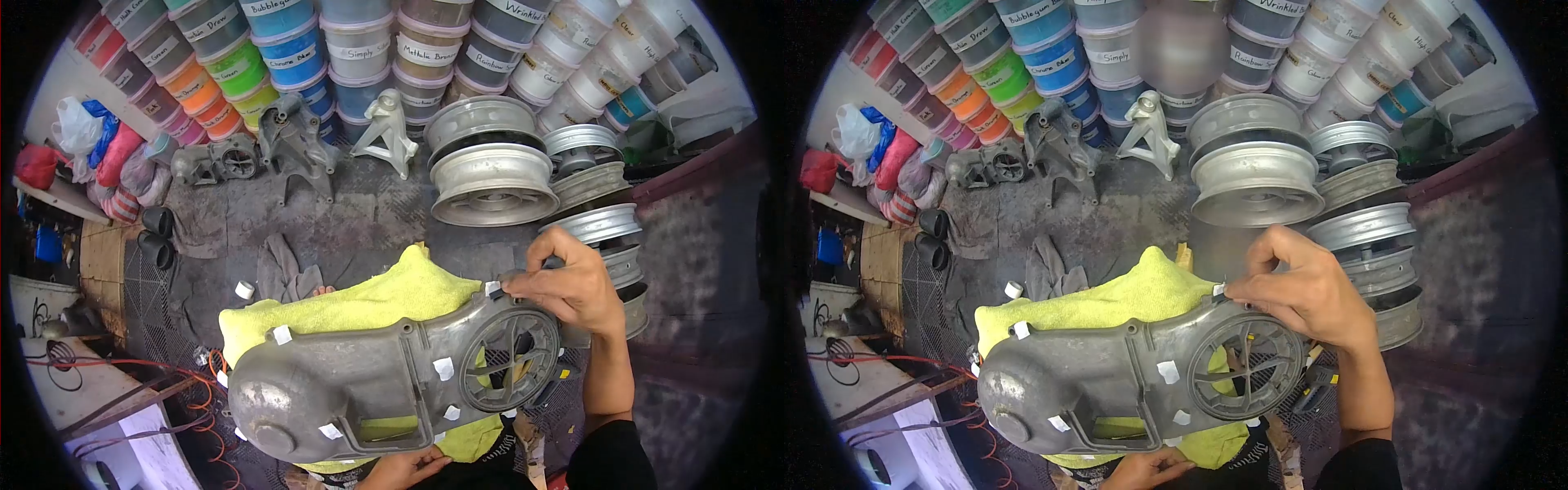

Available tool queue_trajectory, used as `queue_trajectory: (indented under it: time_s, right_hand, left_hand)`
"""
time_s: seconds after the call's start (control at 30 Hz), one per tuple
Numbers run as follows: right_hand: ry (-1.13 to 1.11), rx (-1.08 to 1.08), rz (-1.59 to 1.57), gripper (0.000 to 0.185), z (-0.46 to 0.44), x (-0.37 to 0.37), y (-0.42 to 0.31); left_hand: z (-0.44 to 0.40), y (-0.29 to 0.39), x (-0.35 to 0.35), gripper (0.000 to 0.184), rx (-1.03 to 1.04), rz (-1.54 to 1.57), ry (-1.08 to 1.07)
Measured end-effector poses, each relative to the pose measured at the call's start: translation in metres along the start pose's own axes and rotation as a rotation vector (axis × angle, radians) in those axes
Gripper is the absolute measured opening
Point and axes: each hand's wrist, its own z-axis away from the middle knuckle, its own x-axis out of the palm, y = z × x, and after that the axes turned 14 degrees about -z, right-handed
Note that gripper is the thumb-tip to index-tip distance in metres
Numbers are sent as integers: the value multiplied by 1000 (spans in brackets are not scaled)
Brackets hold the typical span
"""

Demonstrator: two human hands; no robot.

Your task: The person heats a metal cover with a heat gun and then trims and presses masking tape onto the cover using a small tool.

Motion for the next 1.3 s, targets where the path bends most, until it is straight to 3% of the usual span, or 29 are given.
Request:
queue_trajectory:
  time_s: [0.13,0.4,0.43,0.53,0.67,0.7,0.8,0.83,0.93,0.97,1.3]
  right_hand:
    - [-94,-33,-112,26,0,10,13]
    - [-7,-84,-90,25,-3,-4,5]
    - [14,5,-25,23,-5,-8,-5]
    - [-106,-52,-121,20,-7,18,11]
    - [-5,-10,-9,19,-10,-2,-5]
    - [-102,-20,-26,18,-9,7,5]
    - [-91,-62,-55,17,-8,9,3]
    - [-6,-31,-28,17,-11,1,-8]
    - [-96,-30,-28,17,-10,15,4]
    - [-88,-4,-124,15,-11,23,5]
    - [56,154,-26,12,-12,11,-23]
  left_hand:
    - [-3,2,-3,25,-15,-9,-37]
    - [-1,4,-4,28,-67,-4,-79]
    - [-2,6,-7,28,-71,16,-94]
    - [-3,5,-7,30,-65,9,-107]
    - [-3,3,-4,31,-92,-10,-108]
    - [-2,2,-3,31,-92,-9,-100]
    - [-2,1,-4,31,-88,9,-91]
    - [-2,4,-7,31,-90,29,-100]
    - [-1,1,-4,30,-97,29,-114]
    - [-1,-2,-3,30,-100,18,-117]
    - [1,-2,-1,33,-112,6,-98]
